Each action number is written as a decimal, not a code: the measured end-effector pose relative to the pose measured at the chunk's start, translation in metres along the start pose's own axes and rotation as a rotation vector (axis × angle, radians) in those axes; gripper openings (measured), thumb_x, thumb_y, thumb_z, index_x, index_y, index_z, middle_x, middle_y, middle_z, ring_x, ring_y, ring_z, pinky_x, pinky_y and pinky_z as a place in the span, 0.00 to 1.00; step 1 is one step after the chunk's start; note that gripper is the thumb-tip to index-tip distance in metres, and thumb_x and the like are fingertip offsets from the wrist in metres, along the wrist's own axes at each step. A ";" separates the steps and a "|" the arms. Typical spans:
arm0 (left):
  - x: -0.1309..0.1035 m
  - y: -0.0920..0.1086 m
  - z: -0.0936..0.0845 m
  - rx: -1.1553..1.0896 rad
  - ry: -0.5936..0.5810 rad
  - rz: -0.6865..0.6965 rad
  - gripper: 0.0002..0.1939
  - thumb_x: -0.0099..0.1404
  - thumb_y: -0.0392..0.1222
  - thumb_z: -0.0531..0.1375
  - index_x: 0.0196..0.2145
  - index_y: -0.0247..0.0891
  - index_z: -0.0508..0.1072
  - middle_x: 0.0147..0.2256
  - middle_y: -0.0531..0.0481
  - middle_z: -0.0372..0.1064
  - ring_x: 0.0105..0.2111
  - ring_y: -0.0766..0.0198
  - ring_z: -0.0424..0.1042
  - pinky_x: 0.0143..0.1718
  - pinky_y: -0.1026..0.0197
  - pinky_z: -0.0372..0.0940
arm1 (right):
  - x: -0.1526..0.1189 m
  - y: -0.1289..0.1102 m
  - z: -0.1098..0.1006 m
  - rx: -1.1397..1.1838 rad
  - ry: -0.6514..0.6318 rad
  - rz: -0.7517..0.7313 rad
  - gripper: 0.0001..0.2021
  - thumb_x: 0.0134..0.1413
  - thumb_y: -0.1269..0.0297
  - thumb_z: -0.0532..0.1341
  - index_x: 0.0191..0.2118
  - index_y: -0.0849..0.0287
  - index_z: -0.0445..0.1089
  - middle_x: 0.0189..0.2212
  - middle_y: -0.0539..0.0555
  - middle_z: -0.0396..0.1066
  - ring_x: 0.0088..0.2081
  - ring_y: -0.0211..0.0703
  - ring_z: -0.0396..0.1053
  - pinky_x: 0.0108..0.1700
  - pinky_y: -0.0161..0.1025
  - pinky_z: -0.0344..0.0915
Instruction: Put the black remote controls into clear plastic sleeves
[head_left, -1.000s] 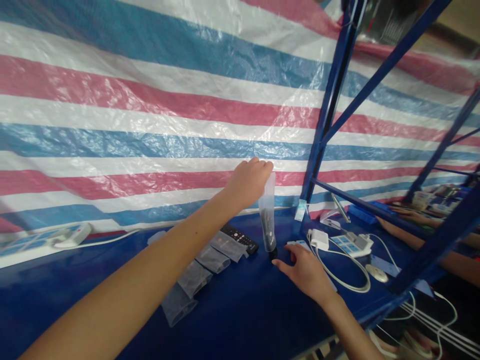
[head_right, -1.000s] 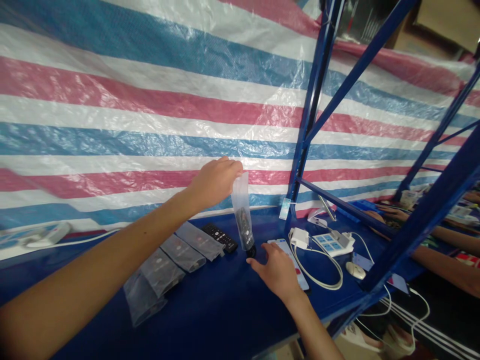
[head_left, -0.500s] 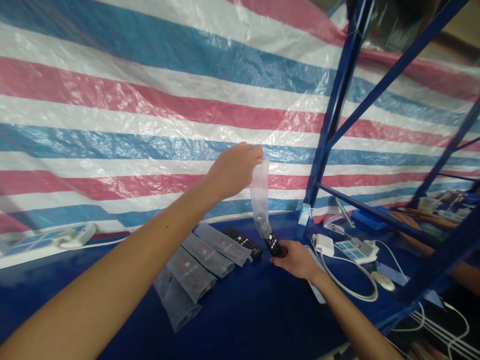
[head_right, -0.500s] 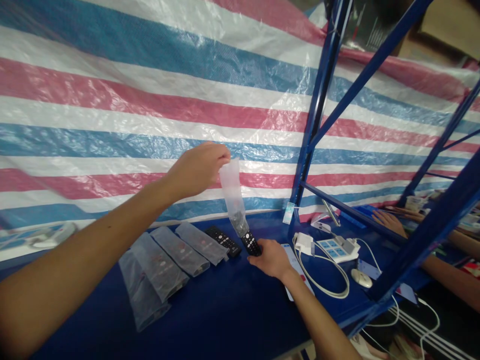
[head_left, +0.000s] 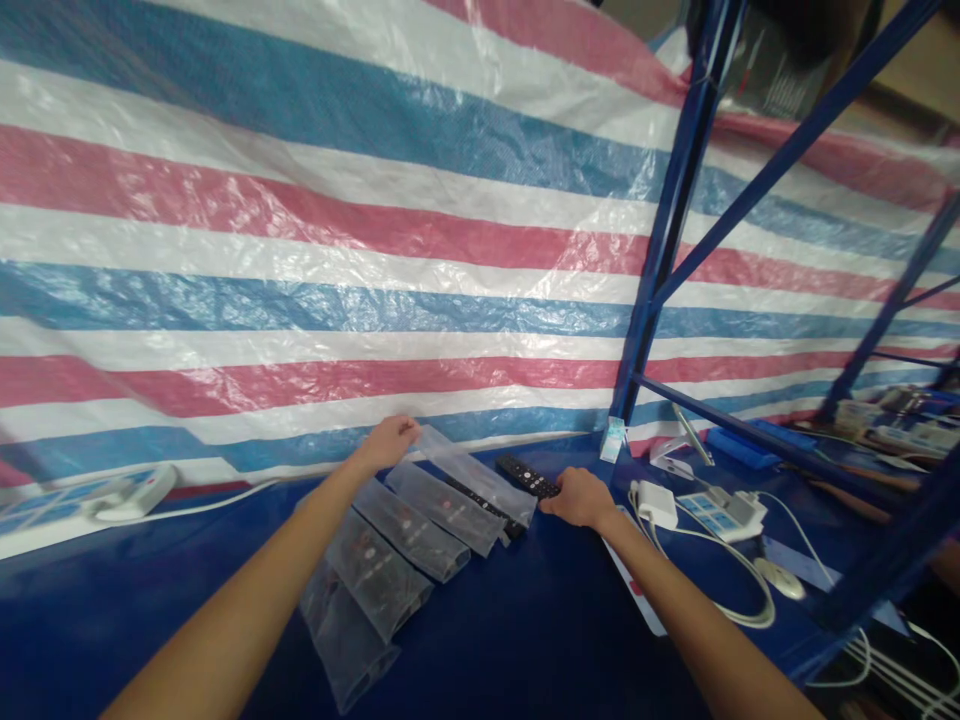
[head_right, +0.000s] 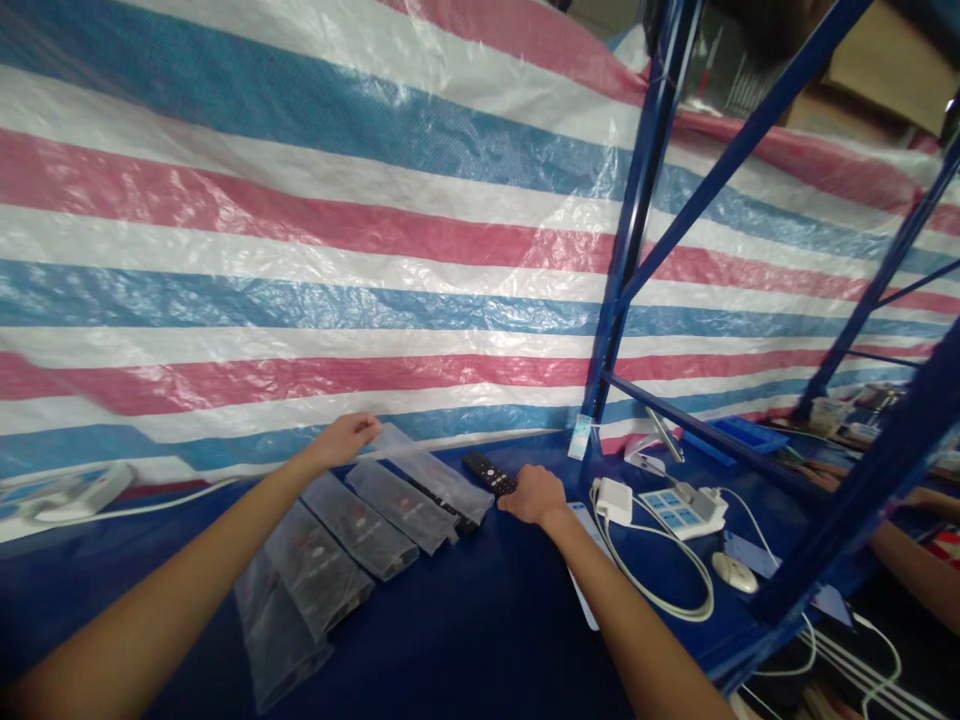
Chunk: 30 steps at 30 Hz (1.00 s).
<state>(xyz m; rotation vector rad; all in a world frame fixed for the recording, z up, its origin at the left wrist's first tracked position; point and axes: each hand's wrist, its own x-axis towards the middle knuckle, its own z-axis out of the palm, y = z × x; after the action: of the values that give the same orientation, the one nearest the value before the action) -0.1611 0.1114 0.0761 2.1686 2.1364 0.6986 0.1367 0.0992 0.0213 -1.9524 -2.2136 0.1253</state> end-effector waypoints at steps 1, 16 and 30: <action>-0.001 -0.001 0.006 0.032 -0.015 -0.008 0.11 0.60 0.34 0.51 0.21 0.38 0.65 0.23 0.51 0.69 0.29 0.62 0.71 0.33 0.63 0.64 | 0.001 -0.001 0.001 -0.007 -0.005 -0.008 0.12 0.42 0.54 0.65 0.29 0.57 0.77 0.31 0.59 0.77 0.36 0.50 0.75 0.31 0.36 0.63; -0.077 0.154 0.062 0.280 -0.184 0.290 0.17 0.67 0.44 0.52 0.42 0.30 0.75 0.43 0.32 0.72 0.47 0.47 0.69 0.41 0.52 0.67 | -0.004 0.000 0.000 -0.068 -0.040 -0.009 0.14 0.46 0.53 0.63 0.30 0.58 0.77 0.34 0.62 0.78 0.39 0.53 0.76 0.34 0.39 0.66; -0.061 0.181 0.064 0.360 -0.169 0.243 0.17 0.64 0.23 0.48 0.40 0.26 0.75 0.41 0.32 0.72 0.43 0.50 0.72 0.39 0.54 0.67 | -0.026 0.024 -0.016 -0.048 0.013 0.095 0.16 0.44 0.52 0.63 0.32 0.59 0.78 0.33 0.61 0.78 0.39 0.53 0.75 0.34 0.38 0.64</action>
<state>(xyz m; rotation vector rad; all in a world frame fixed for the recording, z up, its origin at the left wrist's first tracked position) 0.0329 0.0608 0.0576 2.5864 2.0636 0.1277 0.1666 0.0752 0.0297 -2.0779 -2.1350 0.0731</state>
